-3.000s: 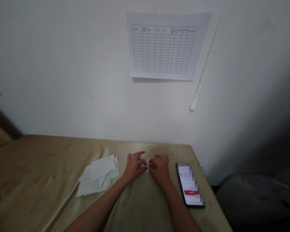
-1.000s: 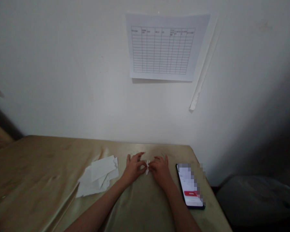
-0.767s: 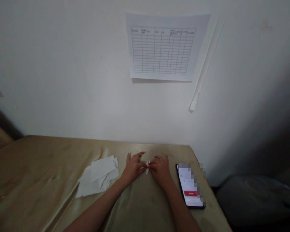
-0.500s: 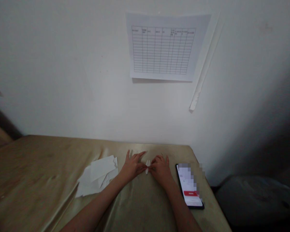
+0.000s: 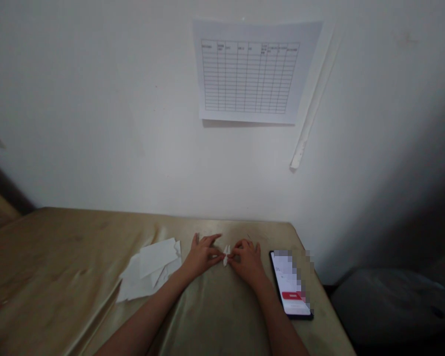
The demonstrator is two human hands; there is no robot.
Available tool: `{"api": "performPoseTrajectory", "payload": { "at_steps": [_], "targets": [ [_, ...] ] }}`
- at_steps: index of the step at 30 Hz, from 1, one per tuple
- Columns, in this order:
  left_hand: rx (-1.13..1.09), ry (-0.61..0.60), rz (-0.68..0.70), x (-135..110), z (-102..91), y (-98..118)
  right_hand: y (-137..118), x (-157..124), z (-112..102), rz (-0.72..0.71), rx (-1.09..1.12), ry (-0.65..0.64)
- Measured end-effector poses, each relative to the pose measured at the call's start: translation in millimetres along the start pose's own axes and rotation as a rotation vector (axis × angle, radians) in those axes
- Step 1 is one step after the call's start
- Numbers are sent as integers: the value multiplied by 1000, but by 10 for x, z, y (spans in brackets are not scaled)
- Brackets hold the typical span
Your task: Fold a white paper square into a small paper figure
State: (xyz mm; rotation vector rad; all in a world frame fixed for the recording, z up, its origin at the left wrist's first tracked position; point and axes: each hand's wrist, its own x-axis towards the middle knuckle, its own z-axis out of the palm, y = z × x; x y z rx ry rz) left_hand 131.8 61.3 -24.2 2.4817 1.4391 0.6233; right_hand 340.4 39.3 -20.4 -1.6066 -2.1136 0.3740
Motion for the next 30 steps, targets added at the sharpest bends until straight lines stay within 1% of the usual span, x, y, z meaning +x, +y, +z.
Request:
{"api": "performPoseTrajectory", "payload": {
  "at_steps": [3,7,13,18,22,26,30],
  "targets": [
    [-11,5,4,0,22,4,32,6,40,11,14,15],
    [-32,-6,-39,24,52,45,57,38,112,20,11,40],
    [-57,-4,-61,29,96,77,40,40,178,41,37,94],
    [-71,3,-49,-4,101,66,19,25,161,31,59,120],
    [-48,-12,-28,-14,86,70,23,24,127,-8,26,122],
    [8,-35,-3,0,94,63,23,13,76,-52,-59,87],
    [29,-58,-24,33,131,44,-2,3,42,-32,-96,54]
  ]
}}
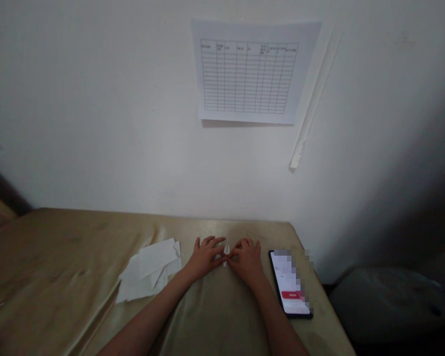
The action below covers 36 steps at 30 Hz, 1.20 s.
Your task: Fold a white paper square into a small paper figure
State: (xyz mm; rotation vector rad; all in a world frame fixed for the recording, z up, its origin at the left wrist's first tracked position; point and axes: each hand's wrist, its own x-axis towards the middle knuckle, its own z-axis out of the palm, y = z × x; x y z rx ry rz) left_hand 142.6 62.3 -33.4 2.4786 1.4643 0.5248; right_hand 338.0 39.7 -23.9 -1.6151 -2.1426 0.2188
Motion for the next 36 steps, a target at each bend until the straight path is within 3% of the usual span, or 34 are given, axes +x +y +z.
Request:
{"api": "performPoseTrajectory", "payload": {
  "at_steps": [7,16,21,29,36],
  "targets": [
    [-23,-10,-9,20,42,-49,-5,15,32,71,43,-19],
    [-83,-26,-34,-4,-18,-106,132,34,201,71,147,73],
    [-112,21,-29,-31,-30,-110,162,52,275,77,155,131],
    [-132,119,-110,-16,-20,-86,136,47,281,84,168,127],
    [-84,75,-107,6,27,-123,117,48,272,113,180,109]
  ]
}}
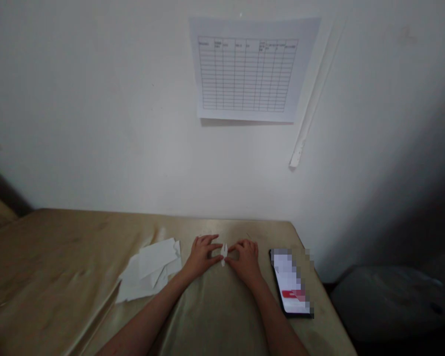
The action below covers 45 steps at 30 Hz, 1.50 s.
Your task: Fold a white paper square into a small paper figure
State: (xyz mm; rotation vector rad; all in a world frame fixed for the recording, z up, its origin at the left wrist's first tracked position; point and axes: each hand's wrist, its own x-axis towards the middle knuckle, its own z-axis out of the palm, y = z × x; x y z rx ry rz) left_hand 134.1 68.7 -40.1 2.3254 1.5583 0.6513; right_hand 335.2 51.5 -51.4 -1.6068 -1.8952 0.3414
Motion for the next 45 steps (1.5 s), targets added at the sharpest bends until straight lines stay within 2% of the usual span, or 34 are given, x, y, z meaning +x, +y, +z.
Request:
{"api": "performPoseTrajectory", "payload": {
  "at_steps": [9,15,21,26,30,33,40,45],
  "targets": [
    [8,-75,-37,21,-27,12,-6,8,-10,33,26,-27],
    [-66,-12,-12,8,-65,71,51,32,24,6,105,20],
    [-113,54,69,-9,-29,83,60,59,16,-46,320,98],
    [-125,148,105,0,4,64,-1,44,-23,11,453,153],
    [-134,229,190,-8,3,82,-47,44,-70,20,474,252],
    [-148,276,218,-18,8,109,-70,44,-102,-34,450,308],
    [-199,311,203,-2,19,114,-75,48,-81,-169,404,231],
    [-242,321,160,7,14,110,-52,59,-49,-184,401,148]
  ]
}}
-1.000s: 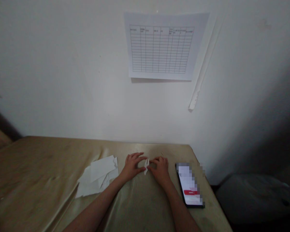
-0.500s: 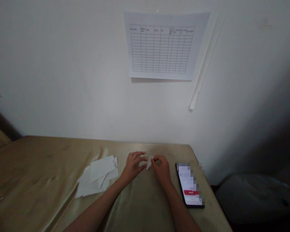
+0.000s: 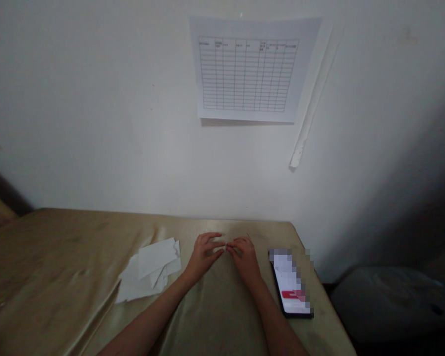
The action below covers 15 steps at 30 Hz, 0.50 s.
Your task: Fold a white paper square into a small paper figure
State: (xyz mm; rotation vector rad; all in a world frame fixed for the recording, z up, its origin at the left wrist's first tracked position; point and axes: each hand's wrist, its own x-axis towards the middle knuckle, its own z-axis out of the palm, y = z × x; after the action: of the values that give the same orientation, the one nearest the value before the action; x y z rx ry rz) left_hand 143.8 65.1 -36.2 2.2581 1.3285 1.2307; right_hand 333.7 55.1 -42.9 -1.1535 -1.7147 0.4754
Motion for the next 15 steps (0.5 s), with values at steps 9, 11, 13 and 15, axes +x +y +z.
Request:
{"api": "performPoseTrajectory", "payload": {
  "at_steps": [9,11,13,15],
  "targets": [
    [-12,2,-22,-4,50,-33,-7,-21,18,27,-43,-12],
    [-15,0,-24,-6,59,-45,1,-23,28,26,-41,-4],
    [-17,-7,-19,-6,65,-54,8,-25,35,35,-38,5],
    [-17,-16,-10,-4,67,-55,12,-28,37,46,-35,10]
  ]
}}
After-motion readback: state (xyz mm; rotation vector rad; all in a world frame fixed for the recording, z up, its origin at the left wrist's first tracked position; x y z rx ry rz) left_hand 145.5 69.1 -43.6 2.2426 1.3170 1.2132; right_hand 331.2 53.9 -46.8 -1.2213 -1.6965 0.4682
